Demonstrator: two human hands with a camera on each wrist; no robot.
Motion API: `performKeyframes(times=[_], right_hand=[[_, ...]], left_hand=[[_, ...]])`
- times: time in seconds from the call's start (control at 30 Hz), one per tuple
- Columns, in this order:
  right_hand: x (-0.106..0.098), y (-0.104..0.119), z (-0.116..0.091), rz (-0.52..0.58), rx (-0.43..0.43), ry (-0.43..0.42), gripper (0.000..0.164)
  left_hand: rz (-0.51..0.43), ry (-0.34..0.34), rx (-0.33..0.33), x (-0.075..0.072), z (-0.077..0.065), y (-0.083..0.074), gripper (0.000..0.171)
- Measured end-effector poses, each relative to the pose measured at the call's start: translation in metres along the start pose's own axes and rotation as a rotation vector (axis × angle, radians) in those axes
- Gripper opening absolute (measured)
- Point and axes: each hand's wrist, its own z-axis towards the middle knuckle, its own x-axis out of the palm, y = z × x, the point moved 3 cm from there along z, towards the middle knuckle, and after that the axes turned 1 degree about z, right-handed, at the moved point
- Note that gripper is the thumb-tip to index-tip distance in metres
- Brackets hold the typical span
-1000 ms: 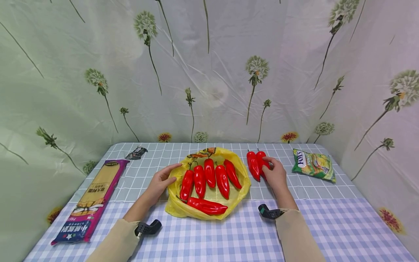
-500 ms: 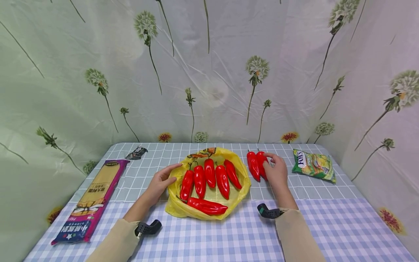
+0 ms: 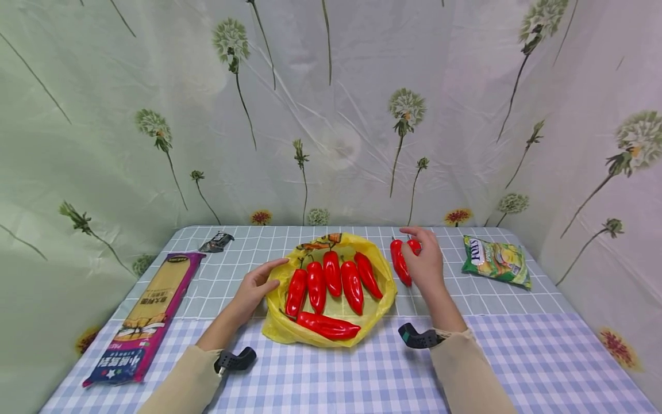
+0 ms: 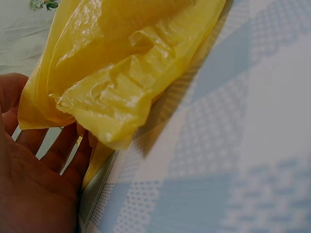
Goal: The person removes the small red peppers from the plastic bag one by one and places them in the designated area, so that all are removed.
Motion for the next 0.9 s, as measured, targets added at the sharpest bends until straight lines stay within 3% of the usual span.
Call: performKeyframes(times=[0.3, 0.67, 0.9], right_hand=[[0.007, 0.028, -0.02, -0.035, -0.29, 0.024, 0.035], [0.015, 0.04, -0.041, -0.066, -0.435, 0.055, 0.04], [0.025, 0.044, -0.048, -0.021, -0.527, 0.167, 0.037]], left_hand=[[-0.011, 0.002, 0.006, -0.001, -0.002, 0.0, 0.048], [-0.006, 0.004, -0.002, 0.001, -0.002, 0.001, 0.049], [-0.006, 0.002, -0.009, 0.0, 0.0, 0.001, 0.048]])
